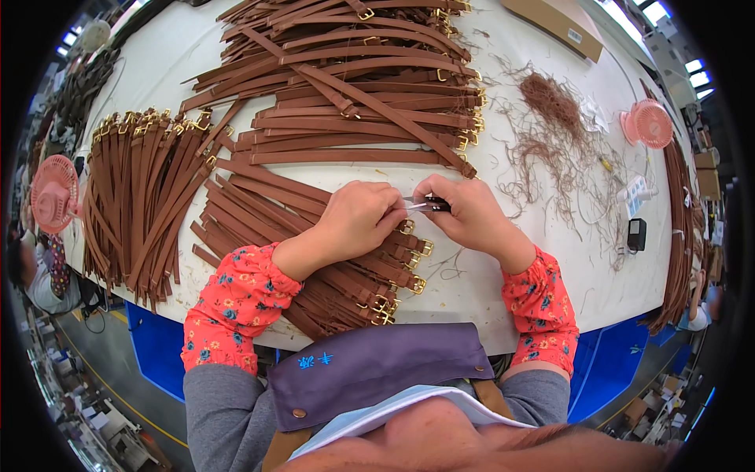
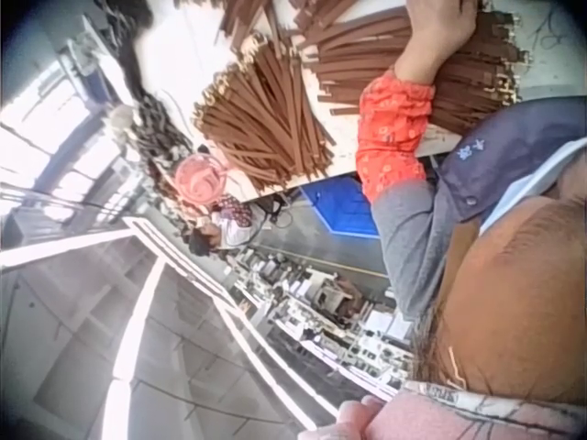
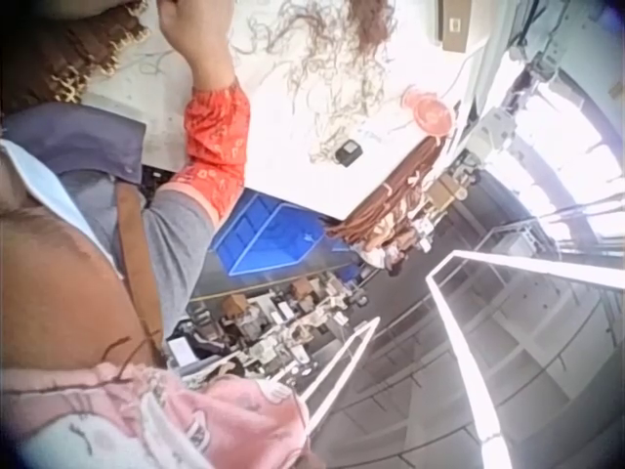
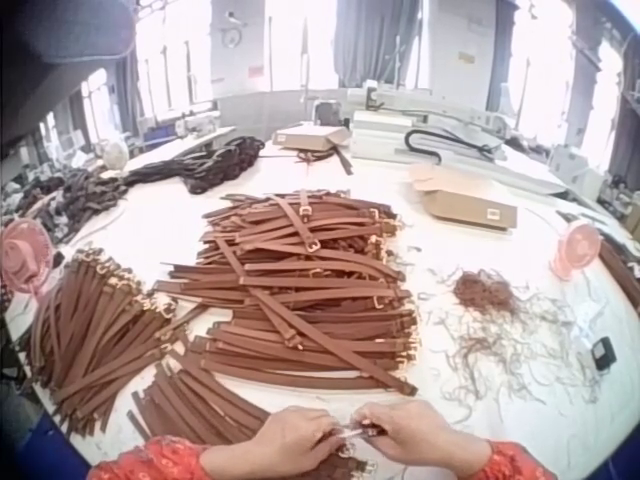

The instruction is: Trimming threads and organizing finished leather straps with buckles at a workshop table.

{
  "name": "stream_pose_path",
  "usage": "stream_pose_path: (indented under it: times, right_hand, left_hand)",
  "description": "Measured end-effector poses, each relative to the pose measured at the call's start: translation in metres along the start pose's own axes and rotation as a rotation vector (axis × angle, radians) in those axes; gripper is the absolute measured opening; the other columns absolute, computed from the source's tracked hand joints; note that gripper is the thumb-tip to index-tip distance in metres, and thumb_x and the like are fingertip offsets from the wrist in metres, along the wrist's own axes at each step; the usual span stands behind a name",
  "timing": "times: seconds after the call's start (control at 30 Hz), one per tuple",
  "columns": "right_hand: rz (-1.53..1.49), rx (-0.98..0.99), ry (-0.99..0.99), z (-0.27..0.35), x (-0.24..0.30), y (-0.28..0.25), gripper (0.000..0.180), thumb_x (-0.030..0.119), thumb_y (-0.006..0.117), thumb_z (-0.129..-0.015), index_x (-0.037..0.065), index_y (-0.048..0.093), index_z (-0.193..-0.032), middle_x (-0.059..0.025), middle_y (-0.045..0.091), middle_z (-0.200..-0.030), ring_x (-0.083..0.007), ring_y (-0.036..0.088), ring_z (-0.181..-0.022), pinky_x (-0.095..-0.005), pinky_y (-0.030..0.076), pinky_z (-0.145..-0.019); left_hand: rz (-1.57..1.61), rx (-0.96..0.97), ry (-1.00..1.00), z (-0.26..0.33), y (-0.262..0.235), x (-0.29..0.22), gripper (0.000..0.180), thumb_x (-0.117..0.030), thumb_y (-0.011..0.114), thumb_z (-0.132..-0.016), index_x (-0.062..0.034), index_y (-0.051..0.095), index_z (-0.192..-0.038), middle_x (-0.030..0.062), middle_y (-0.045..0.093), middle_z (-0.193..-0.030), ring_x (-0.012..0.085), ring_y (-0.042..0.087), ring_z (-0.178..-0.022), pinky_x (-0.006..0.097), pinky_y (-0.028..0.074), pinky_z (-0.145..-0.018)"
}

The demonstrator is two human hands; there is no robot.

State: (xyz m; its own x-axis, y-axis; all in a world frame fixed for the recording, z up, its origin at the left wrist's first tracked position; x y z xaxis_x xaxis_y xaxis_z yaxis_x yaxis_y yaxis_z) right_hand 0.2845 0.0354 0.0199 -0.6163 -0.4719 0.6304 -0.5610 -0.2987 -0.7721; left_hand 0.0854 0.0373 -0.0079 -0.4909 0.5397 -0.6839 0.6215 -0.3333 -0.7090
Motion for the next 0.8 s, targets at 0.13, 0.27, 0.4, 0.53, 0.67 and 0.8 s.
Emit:
stream_pose_path:
  times: [0.13,0.27,0.4,0.53,0.67,0.8]
  right_hand:
    - [0.016,0.058,0.120,0.002,0.008,-0.013,0.024,0.020,0.076,-0.090,0.013,0.066,-0.110,-0.0080,0.071,-0.081,-0.0279,0.069,-0.070,-0.0358,0.052,-0.062]
    - [0.132,-0.027,-0.042,0.011,0.008,-0.018,0.020,0.031,0.074,-0.092,0.015,0.070,-0.103,-0.0045,0.069,-0.076,-0.0255,0.067,-0.066,-0.0376,0.050,-0.057]
    - [0.338,0.039,-0.176,0.011,0.020,-0.015,0.014,0.029,0.076,-0.090,0.016,0.074,-0.095,-0.0025,0.063,-0.068,-0.0245,0.064,-0.060,-0.0379,0.048,-0.054]
    - [0.409,-0.001,-0.235,0.011,0.021,-0.005,0.012,0.029,0.076,-0.088,0.018,0.073,-0.093,-0.0013,0.054,-0.062,-0.0249,0.060,-0.057,-0.0391,0.046,-0.051]
    - [0.459,-0.006,-0.249,0.010,0.023,0.001,0.014,0.029,0.074,-0.090,0.017,0.067,-0.086,-0.0020,0.054,-0.061,-0.0240,0.061,-0.057,-0.0388,0.046,-0.052]
    - [0.470,0.000,-0.237,0.009,0.028,0.001,0.019,0.029,0.071,-0.091,0.015,0.064,-0.081,-0.0029,0.056,-0.062,-0.0243,0.063,-0.060,-0.0391,0.047,-0.052]
  left_hand:
    - [0.052,-0.056,0.057,0.001,-0.001,0.005,0.012,-0.014,0.072,-0.090,-0.0034,0.068,-0.092,0.0136,0.067,-0.082,0.0351,0.065,-0.077,0.045,0.052,-0.068]
    - [0.243,0.038,0.031,0.003,-0.011,0.007,0.009,-0.011,0.070,-0.091,-0.0025,0.068,-0.093,0.0138,0.067,-0.084,0.0344,0.066,-0.081,0.043,0.053,-0.072]
    - [0.220,0.057,0.086,0.004,-0.013,0.006,0.007,-0.009,0.070,-0.090,-0.0024,0.067,-0.093,0.0132,0.067,-0.086,0.0347,0.065,-0.084,0.043,0.053,-0.074]
    - [0.146,0.043,0.157,0.003,-0.011,0.004,0.008,-0.009,0.069,-0.090,-0.0031,0.064,-0.092,0.0127,0.065,-0.087,0.0350,0.064,-0.085,0.043,0.052,-0.075]
    - [0.072,0.027,0.175,0.004,-0.009,0.001,0.010,-0.009,0.068,-0.090,-0.0043,0.059,-0.092,0.0119,0.062,-0.087,0.0351,0.062,-0.086,0.044,0.050,-0.076]
    - [0.026,0.034,0.175,0.004,-0.007,0.002,0.011,-0.010,0.068,-0.091,-0.0051,0.058,-0.094,0.0112,0.061,-0.088,0.0350,0.061,-0.087,0.045,0.049,-0.077]
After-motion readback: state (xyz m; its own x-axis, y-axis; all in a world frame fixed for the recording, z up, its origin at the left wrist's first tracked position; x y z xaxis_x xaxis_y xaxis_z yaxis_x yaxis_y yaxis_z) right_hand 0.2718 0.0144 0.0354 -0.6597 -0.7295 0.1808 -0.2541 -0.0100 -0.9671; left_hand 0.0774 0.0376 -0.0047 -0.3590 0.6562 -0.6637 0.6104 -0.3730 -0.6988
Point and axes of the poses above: each hand's wrist, its own z-axis away from the middle knuckle, its own y-axis out of the palm, x = y × z, the point moved 3 cm from there along -z, towards the middle knuckle
